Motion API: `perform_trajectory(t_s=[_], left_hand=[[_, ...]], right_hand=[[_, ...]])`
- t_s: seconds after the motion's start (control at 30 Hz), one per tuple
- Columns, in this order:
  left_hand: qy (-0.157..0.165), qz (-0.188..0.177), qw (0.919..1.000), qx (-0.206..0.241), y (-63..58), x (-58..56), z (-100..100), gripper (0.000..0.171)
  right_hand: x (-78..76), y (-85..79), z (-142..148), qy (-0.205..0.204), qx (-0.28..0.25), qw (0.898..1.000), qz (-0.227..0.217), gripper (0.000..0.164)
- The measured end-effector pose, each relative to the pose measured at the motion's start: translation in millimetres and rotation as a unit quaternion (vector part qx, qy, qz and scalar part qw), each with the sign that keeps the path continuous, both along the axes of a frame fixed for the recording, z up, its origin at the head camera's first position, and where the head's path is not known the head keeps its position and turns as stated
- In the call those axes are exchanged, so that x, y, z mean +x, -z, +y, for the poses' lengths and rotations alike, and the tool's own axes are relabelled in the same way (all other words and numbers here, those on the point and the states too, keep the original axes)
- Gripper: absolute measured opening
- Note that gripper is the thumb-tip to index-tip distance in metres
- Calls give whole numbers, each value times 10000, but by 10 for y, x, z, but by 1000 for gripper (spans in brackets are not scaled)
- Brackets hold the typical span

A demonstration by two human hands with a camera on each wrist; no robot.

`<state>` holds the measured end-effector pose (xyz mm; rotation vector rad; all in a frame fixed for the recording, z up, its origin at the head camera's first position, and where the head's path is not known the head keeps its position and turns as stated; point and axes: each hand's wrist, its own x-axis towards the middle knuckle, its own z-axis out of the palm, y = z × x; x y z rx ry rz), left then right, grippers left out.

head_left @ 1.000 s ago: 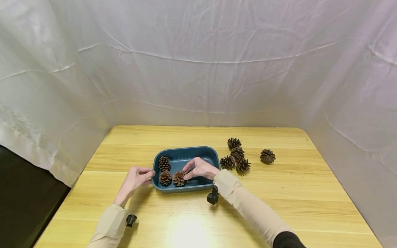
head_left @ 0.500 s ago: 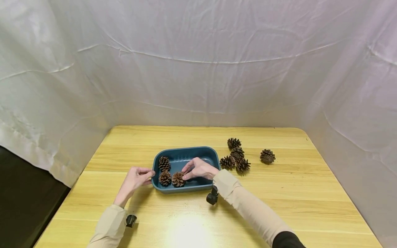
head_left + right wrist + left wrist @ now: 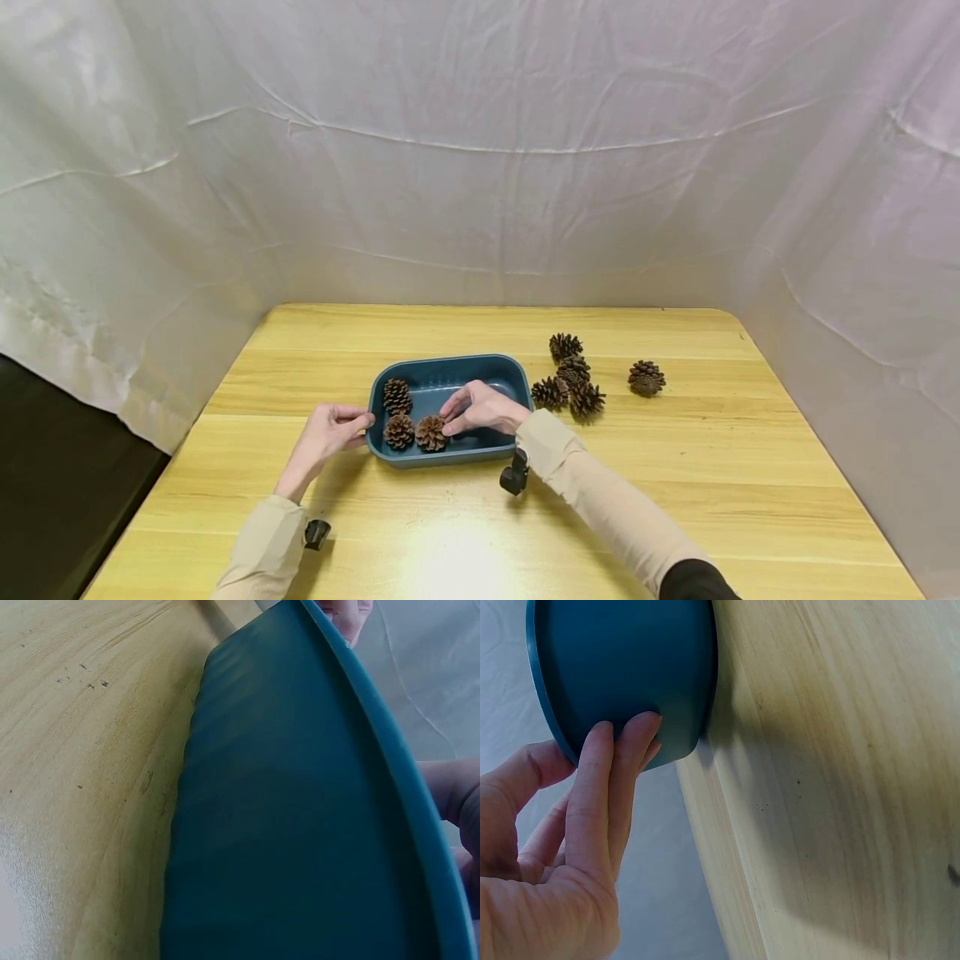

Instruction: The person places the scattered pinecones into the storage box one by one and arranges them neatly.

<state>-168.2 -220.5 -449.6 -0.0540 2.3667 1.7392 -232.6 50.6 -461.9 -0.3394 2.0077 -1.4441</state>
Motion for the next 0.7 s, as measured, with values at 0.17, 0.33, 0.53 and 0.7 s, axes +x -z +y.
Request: perform_trajectory(t_s=[0.17,0.33,0.53,0.7], left_hand=[[-11,-31,10000,59,-3,-1,2,33],[8,-14,9999,99,-5,-6,-3,34],[-11,-6,10000,14,-9,-4,-4,33],[0,2,10000,26,-2,-7,-7,34]], right_hand=[[1,-9,12,-8,-79,10000,-31,31],[-2,-15,29,-13,-197,9997,-117,31],[-5,-27,51,-3,-385,9991,-190,30],[1,-39,85,-25,-568,9981,-233,34]])
